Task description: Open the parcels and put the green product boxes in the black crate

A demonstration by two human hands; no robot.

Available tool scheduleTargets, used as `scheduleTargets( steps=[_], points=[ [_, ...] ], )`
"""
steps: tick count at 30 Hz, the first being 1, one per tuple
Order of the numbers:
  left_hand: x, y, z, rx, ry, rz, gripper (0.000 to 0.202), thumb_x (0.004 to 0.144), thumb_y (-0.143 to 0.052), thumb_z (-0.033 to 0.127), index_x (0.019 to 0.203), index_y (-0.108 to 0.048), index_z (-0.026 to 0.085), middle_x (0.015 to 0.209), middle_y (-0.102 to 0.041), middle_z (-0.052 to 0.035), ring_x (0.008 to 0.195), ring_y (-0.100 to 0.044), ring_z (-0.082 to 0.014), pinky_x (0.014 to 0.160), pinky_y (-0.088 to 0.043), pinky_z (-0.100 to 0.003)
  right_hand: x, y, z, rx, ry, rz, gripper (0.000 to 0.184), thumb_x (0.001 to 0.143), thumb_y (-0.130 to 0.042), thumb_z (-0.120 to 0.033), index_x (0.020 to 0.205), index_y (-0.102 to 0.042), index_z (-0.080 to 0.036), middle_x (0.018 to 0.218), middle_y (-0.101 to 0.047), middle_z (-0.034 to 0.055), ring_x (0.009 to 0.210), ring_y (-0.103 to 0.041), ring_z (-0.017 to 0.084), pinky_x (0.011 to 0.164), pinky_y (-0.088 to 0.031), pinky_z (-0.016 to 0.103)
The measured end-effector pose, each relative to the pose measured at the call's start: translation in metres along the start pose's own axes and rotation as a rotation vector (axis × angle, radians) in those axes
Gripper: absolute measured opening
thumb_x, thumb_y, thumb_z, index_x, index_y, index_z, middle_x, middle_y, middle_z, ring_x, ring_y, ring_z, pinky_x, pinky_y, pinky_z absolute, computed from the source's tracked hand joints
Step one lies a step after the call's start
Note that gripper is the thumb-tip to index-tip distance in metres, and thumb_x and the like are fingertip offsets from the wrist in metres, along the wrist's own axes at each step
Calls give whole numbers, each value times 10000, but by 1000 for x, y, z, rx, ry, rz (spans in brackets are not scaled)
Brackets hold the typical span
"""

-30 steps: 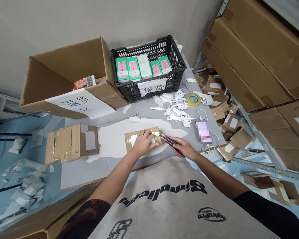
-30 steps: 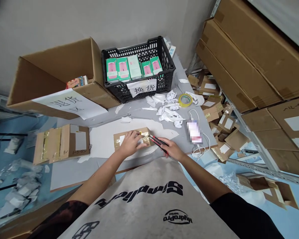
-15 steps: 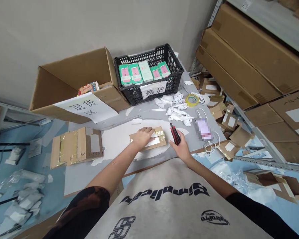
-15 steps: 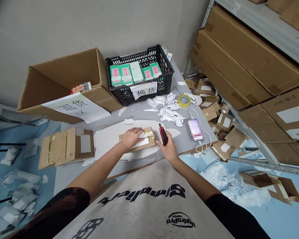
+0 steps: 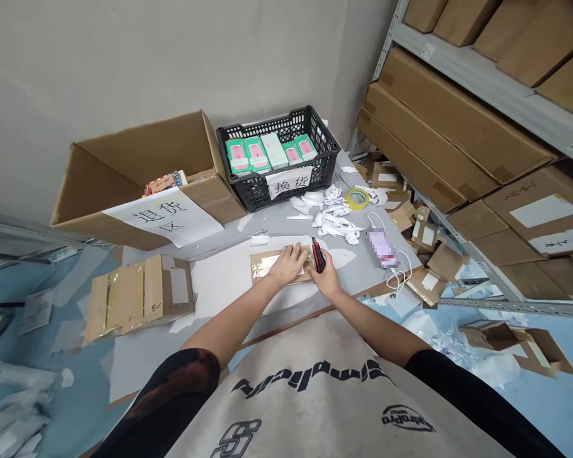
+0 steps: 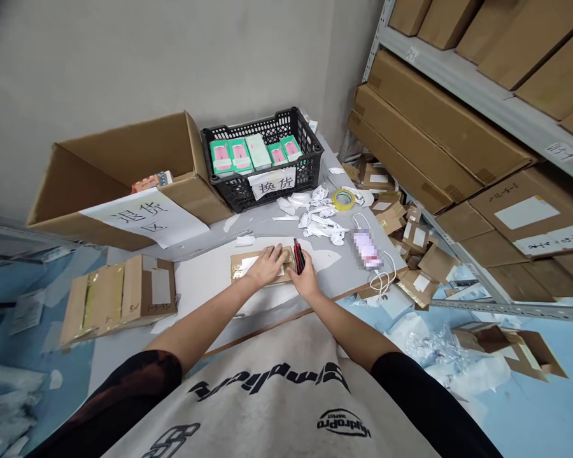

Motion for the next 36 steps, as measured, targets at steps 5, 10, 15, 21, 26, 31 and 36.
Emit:
scheduleTargets(
  steps=[5, 10, 15, 21, 26, 31, 36],
  points=[
    [3, 4, -6, 6, -38, 30, 416, 966, -400, 268, 1362, -439, 146, 1345, -523, -195, 1148, -547, -322, 988, -433, -481, -7, 1, 13, 131, -165, 12, 881, 688, -746, -446, 1456, -364, -247, 1292, -583, 118, 910, -654, 235, 567, -605, 332],
    [8, 5, -6, -71, 65, 104, 363, 922, -471, 266, 1247, -497, 108, 1247, -551, -207, 1187, -529, -332, 1073, -377, -547, -17, 34, 11, 202, -238, -34, 651, 872, -521, -561, 1411, -453, -201, 778, -627, 3, 501, -545, 109, 423, -506, 225],
    [8, 5, -5, -188, 113, 214, 348, 864, -475, 159, 1207, -503, 108, 1239, -545, -216, 1262, -493, -330, 1114, -351, -585, -27, 50, -4, 24, -244, -256, 531, 897, -505, -511, 1364, -549, -264, 715, -611, -29, 478, -563, 99, 390, -478, 196],
    [5, 6, -4, -196, 104, 234, 292, 878, -462, 177, 1158, -518, 116, 1250, -550, -208, 1251, -512, -313, 1113, -375, -569, -26, 51, -16, -125, -271, -254, 467, 927, -483, -431, 1357, -575, -272, 696, -642, -22, 478, -577, 95, 419, -506, 196],
    [3, 7, -3, -197, 114, 236, 296, 884, -446, 170, 1165, -515, 111, 1252, -555, -212, 1243, -517, -316, 1103, -383, -570, -23, 47, -18, -138, -258, -268, 464, 929, -490, -438, 1357, -582, -284, 792, -692, -4, 481, -583, 91, 414, -508, 198],
    [2, 8, -3, -186, 105, 242, 295, 895, -447, 185, 1169, -519, 103, 1269, -552, -226, 1251, -513, -327, 1095, -391, -577, -24, 48, -19, -199, -244, -285, 466, 937, -476, -450, 1355, -592, -281, 725, -682, -9, 441, -569, 100, 405, -491, 216],
    [3, 7, -4, -187, 103, 232, 294, 895, -451, 186, 1166, -527, 100, 1263, -554, -219, 1244, -520, -325, 1100, -392, -565, -25, 49, -20, -233, -219, -262, 483, 945, -448, -475, 1375, -575, -293, 681, -671, -15, 444, -581, 121, 459, -521, 255]
  ],
)
Point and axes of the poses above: each hand's wrist, its own x-axis towards the middle knuckle, its own y-axis out of the back of the hand, z = x × y, the point moved 10 cm from there along x, towards the middle knuckle
